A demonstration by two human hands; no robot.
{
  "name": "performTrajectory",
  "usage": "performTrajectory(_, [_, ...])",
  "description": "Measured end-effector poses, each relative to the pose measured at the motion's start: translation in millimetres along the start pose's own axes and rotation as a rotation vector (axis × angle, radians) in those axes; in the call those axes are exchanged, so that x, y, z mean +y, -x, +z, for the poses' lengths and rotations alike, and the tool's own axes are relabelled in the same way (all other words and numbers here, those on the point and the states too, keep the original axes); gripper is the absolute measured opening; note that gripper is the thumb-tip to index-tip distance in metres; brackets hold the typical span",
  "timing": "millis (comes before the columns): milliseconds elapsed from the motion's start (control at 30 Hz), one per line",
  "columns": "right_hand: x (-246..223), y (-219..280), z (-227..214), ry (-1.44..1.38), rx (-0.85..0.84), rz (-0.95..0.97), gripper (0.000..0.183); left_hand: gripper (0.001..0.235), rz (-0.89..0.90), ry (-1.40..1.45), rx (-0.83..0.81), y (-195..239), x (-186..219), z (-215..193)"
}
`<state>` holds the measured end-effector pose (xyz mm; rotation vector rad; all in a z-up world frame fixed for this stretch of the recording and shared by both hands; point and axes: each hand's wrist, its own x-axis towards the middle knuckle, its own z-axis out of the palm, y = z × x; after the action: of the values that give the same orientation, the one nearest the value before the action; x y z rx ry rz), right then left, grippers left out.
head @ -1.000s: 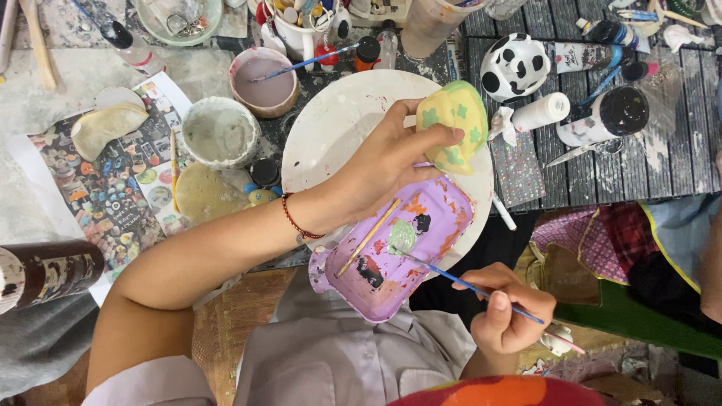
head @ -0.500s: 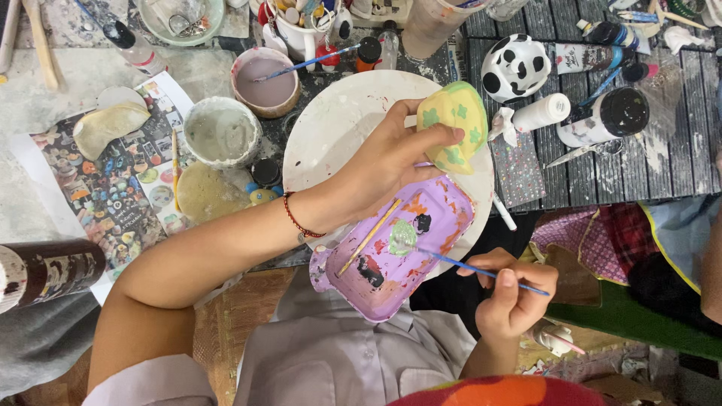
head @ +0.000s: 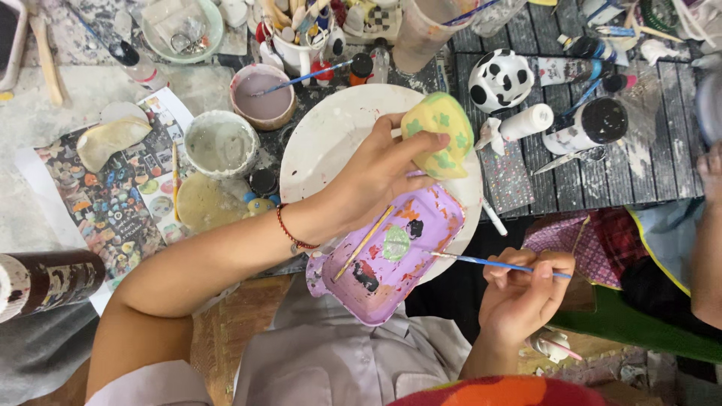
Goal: The person paints green clover patterns onto a small yellow ceramic piece using a fine brush and green paint. They then mix a white substance in a small container with their fingers.
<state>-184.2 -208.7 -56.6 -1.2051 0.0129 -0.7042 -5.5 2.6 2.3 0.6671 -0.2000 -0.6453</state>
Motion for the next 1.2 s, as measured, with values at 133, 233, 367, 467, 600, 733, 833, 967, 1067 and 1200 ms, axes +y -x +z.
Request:
performTrajectory(133, [-5, 2, 6, 0.084, 0.082, -0.134, 0.018, 0.062, -0.015, 0.039, 0.009, 7, 0, 8])
performTrajectory(233, [-2, 2, 11, 0.328, 0.108, -0.405, 0.022, 0.061, -0.043, 0.086, 0.055, 10, 1, 17])
performTrajectory(367, [4, 4, 13, 0.482, 0.042, -0.69, 0.024, 0.061, -0.054, 0.113, 0.079, 15, 4, 25])
performTrajectory(467, [9, -3, 16, 0.684, -0.06, -0.862, 0.025, 0.062, -0.069, 0.108, 0.121, 15, 6, 29])
performTrajectory(600, [10, -8, 22, 0.71, -0.119, -0.902, 0.027, 0.063, -0.067, 0.132, 0.111, 15, 6, 29])
performTrajectory(733, [7, -8, 27, 0.705, -0.133, -0.89, 0.026, 0.063, -0.063, 0.132, 0.085, 16, 4, 26])
performTrajectory(833, [6, -10, 30, 0.706, -0.156, -0.905, 0.025, 0.062, -0.058, 0.129, 0.09, 16, 1, 24])
performTrajectory(967, [6, -11, 32, 0.72, -0.152, -0.907, 0.024, 0.06, -0.04, 0.117, 0.065, 16, -1, 20])
performTrajectory(1067, [4, -11, 32, 0.753, -0.182, -0.86, 0.024, 0.059, -0.034, 0.101, 0.049, 17, -2, 18])
performTrajectory(1200, [3, -10, 34, 0.772, -0.158, -0.873, 0.024, 0.058, -0.033, 0.094, 0.056, 17, -2, 19])
